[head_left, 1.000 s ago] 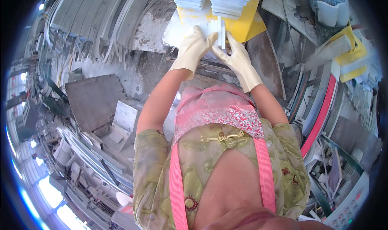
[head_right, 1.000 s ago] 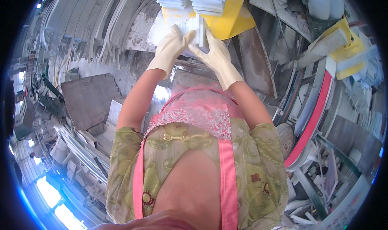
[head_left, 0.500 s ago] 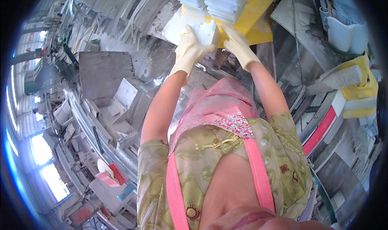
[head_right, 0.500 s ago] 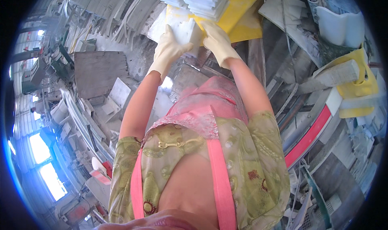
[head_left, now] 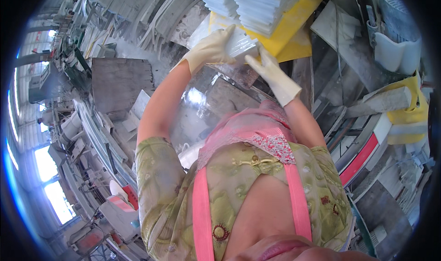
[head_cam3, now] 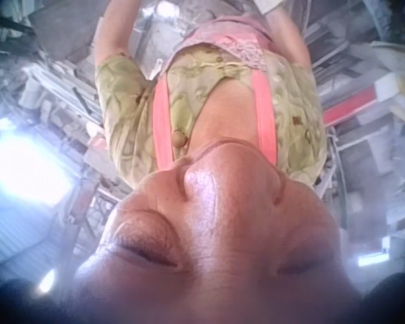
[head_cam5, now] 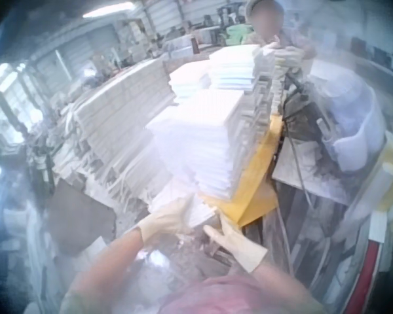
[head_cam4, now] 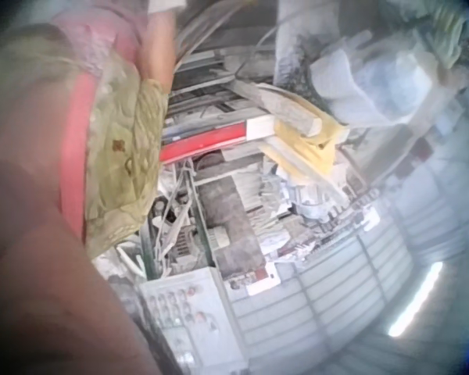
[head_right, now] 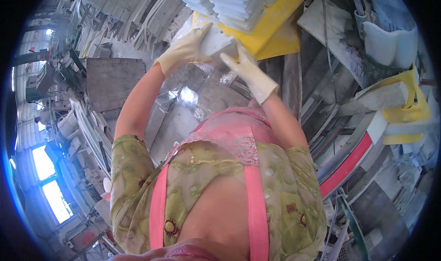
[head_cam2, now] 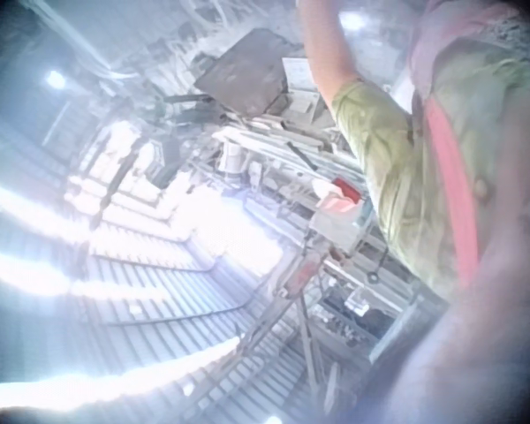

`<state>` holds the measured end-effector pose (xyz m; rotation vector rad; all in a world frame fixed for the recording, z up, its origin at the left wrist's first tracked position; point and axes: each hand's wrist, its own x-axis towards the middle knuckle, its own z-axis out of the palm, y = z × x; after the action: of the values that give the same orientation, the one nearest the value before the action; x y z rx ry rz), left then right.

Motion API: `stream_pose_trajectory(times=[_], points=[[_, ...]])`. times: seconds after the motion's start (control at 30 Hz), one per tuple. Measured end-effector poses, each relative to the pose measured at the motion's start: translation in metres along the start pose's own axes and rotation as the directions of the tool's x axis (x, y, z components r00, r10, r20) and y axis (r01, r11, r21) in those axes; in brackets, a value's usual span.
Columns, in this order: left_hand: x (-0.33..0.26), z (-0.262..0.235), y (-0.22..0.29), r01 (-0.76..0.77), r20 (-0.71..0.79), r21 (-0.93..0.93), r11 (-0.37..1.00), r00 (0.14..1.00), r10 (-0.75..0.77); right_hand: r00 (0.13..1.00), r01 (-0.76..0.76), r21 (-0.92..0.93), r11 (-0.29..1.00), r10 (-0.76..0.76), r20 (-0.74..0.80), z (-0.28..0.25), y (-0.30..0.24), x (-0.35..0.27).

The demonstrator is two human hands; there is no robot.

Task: The person picks up white rectangular tiles from a machine output and stacks them on a nearby rack. The person handles the tiles one at a time, placing them in a neat pile.

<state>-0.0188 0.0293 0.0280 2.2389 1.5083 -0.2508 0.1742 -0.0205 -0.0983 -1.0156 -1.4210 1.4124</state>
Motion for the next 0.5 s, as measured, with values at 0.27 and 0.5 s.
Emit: stream_pose_trajectory(times=[0.27,0.5], points=[[-0.014,0.093,-0.039,-0.387,-0.476,-0.872,0.299,0.814,-0.334,0.991,-0.014,0.323,0.946,-0.030,0.131,-0.020,-0.006,0.054],[0.041,0.178,-0.024,-0.599,-0.542,-0.799,0.052,0.680,-0.493,0.996,0.077,-0.060,0.995,-0.079,-0.033,-0.001,-0.004,0.046]])
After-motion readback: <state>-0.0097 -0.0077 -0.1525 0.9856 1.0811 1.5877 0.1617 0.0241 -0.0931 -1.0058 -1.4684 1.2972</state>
